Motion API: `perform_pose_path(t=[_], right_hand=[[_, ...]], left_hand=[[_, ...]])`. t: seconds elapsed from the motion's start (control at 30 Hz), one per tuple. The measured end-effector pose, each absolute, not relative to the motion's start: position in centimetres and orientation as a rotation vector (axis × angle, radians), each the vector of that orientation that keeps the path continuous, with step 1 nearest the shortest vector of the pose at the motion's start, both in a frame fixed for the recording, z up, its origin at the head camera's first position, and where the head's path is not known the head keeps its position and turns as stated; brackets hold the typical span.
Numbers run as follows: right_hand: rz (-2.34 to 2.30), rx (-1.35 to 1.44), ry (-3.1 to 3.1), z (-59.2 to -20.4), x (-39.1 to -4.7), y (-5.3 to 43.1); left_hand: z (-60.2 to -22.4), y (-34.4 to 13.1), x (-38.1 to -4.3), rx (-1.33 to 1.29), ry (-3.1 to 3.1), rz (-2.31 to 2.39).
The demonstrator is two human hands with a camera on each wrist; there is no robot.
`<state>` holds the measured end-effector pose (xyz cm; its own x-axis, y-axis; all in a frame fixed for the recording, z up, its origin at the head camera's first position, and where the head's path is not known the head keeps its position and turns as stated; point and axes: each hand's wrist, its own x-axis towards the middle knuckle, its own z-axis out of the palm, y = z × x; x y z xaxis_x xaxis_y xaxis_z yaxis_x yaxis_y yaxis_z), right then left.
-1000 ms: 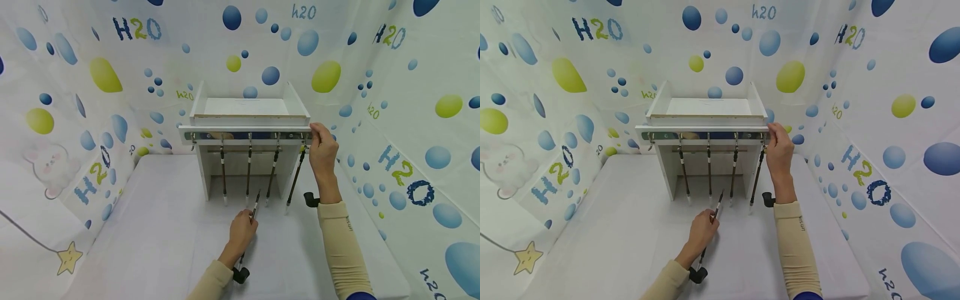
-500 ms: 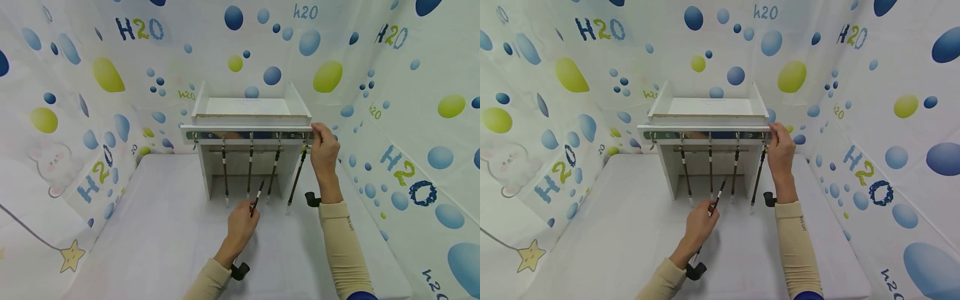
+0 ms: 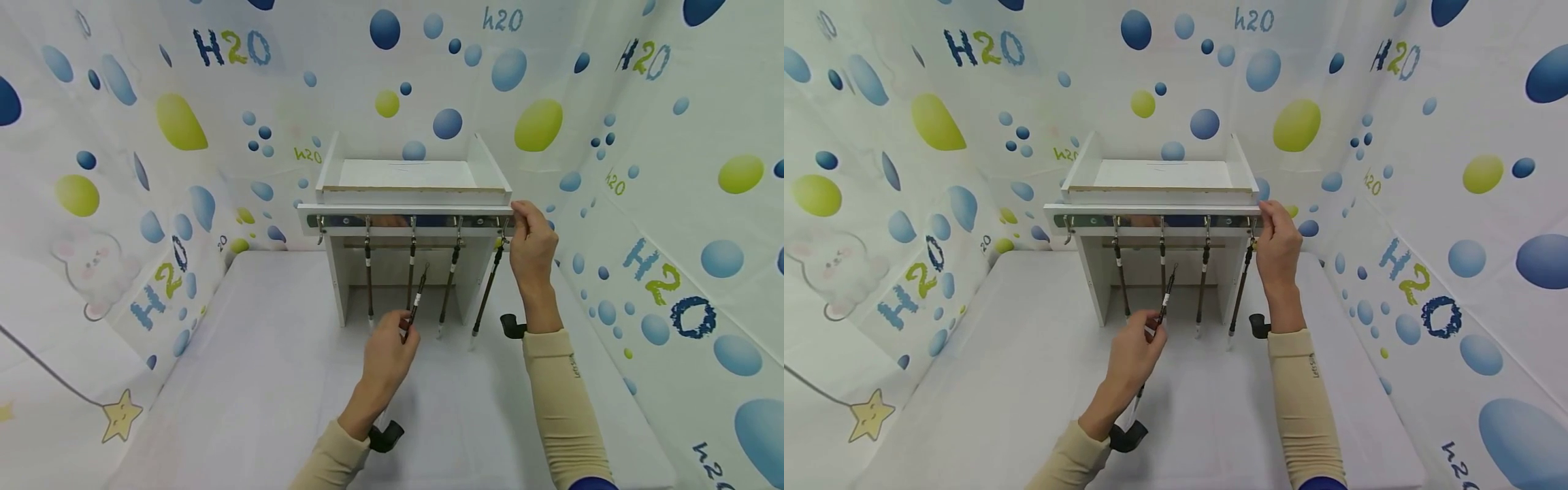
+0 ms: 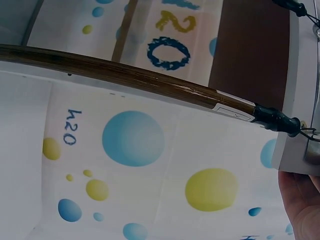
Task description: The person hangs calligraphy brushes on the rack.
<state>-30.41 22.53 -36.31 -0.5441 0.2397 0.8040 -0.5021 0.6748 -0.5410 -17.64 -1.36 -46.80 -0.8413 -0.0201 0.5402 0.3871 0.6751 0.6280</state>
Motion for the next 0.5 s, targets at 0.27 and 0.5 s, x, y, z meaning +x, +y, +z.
perform_pose_path(t=[0.27, 0.5], right_hand=[[0.974, 0.209, -1.918, -36.2, -30.4, 22.4], [0.942, 0.202, -1.94, -36.2, -30.3, 22.5]], left_hand=[[-44.3, -2.8, -17.4, -0.294, -2.28, -1.08], [-43.0, -4.8, -17.7, -0.242, -2.224, -1.057]])
